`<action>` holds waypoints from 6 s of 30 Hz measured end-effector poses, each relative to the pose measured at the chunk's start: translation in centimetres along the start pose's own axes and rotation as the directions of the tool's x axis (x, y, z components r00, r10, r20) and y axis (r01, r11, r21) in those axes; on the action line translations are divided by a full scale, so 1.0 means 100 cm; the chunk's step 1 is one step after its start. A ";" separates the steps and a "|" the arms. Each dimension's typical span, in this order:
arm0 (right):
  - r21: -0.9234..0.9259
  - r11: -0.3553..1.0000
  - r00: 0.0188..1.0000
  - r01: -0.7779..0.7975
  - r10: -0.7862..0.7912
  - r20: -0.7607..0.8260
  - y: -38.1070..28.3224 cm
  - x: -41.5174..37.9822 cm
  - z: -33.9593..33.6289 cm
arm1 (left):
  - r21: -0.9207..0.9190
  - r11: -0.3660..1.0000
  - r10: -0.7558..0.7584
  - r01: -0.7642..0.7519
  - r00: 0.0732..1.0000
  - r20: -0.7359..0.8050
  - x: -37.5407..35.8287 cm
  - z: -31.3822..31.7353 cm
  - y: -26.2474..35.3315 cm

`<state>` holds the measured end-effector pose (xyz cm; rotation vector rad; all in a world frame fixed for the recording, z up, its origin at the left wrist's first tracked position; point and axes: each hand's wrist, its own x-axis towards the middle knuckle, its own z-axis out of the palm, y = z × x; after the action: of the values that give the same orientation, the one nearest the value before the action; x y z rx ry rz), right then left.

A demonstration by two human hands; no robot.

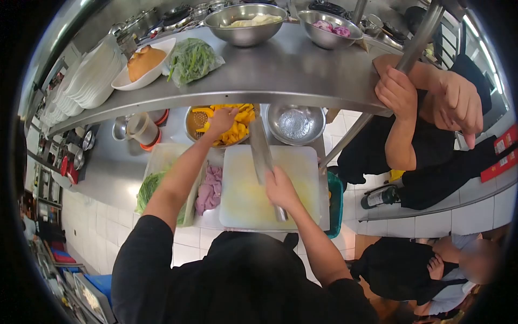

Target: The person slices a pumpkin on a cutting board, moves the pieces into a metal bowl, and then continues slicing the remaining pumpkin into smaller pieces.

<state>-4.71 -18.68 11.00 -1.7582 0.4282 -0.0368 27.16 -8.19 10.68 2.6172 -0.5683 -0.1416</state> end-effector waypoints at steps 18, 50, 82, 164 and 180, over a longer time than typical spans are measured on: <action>-0.795 0.605 0.954 -0.033 0.257 0.156 0.064 -0.117 -0.106 | 0.585 0.696 0.500 -0.416 0.866 0.022 0.110 -0.042 -0.192; -0.540 0.833 0.987 -0.119 0.160 0.031 0.001 -0.150 -0.033 | -0.553 0.773 0.337 -0.310 0.940 -0.056 -0.250 0.097 -0.011; -0.630 0.766 0.989 -0.130 0.142 -0.032 0.023 -0.106 0.015 | 0.147 0.270 0.885 -0.952 0.306 0.351 -0.188 0.022 0.042; -0.800 0.600 0.975 -0.005 0.181 0.130 0.051 -0.098 -0.018 | -0.179 0.703 0.707 -0.689 0.705 0.061 -0.246 0.049 0.009; -0.710 0.697 0.976 -0.102 0.209 0.065 0.056 -0.052 0.013 | -0.175 0.737 0.672 -0.653 0.735 0.091 -0.243 0.050 0.000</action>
<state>-10.69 -16.87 6.41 -2.4572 0.5285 0.4320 4.14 -0.15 6.25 2.1220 -1.4610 -0.1357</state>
